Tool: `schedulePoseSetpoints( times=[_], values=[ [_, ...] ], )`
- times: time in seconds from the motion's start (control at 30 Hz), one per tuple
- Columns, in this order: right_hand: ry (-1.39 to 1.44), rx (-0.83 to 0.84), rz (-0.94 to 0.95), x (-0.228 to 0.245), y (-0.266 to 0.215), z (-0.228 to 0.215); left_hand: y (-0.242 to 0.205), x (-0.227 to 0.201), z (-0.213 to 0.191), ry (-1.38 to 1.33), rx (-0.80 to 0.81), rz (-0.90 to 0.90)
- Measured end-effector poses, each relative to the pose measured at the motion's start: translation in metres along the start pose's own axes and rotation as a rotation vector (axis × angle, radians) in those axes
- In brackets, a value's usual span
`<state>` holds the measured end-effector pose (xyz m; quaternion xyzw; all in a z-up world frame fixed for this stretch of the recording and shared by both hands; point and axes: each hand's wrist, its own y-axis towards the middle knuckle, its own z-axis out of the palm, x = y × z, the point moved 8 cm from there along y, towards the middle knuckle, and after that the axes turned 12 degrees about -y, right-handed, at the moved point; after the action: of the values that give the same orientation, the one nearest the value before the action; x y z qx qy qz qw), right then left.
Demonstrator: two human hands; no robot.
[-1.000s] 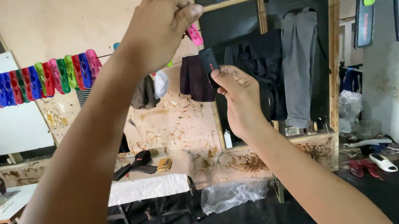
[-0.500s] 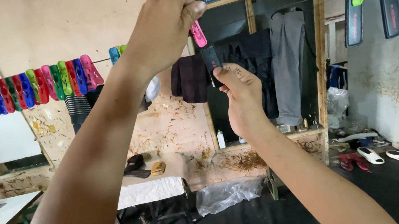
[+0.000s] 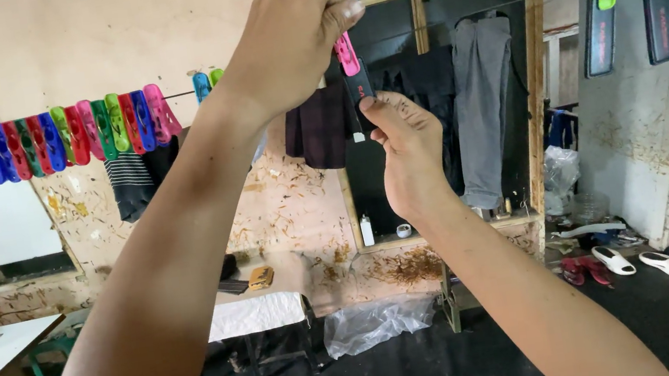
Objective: Assembling small black components into a purple mold on a workbench using hands and a small alignment tool.
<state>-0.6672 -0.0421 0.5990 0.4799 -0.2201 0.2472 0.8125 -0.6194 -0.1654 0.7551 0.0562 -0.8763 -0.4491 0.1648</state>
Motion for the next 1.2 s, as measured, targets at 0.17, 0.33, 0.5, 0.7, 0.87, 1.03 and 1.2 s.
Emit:
schedulePoseSetpoints(
  times=[0.17, 0.33, 0.5, 0.7, 0.87, 1.03, 1.2],
  values=[
    [-0.014, 0.006, -0.014, 0.006, -0.003, 0.002, -0.001, -0.001, 0.002, 0.024, 0.037, 0.010],
    [-0.005, -0.004, -0.021, 0.008, -0.005, 0.002, -0.001, -0.006, 0.004, 0.006, 0.071, -0.041],
    [0.002, -0.019, -0.007, 0.006, -0.003, 0.001, 0.001, -0.006, 0.006, 0.044, 0.096, -0.068],
    [-0.015, -0.033, -0.018, 0.007, -0.005, -0.001, -0.001, -0.008, 0.006, 0.041, 0.123, -0.074],
    [-0.069, -0.016, -0.015, 0.013, -0.010, -0.002, 0.000, -0.010, 0.005, 0.041, 0.147, -0.086],
    [-0.039, -0.079, 0.066, 0.015, -0.023, -0.017, 0.004, -0.012, 0.007, 0.061, 0.183, -0.125],
    [-0.056, -0.169, 0.147, 0.005, -0.049, -0.046, 0.009, -0.018, 0.012, 0.051, 0.173, -0.075]
  ],
)
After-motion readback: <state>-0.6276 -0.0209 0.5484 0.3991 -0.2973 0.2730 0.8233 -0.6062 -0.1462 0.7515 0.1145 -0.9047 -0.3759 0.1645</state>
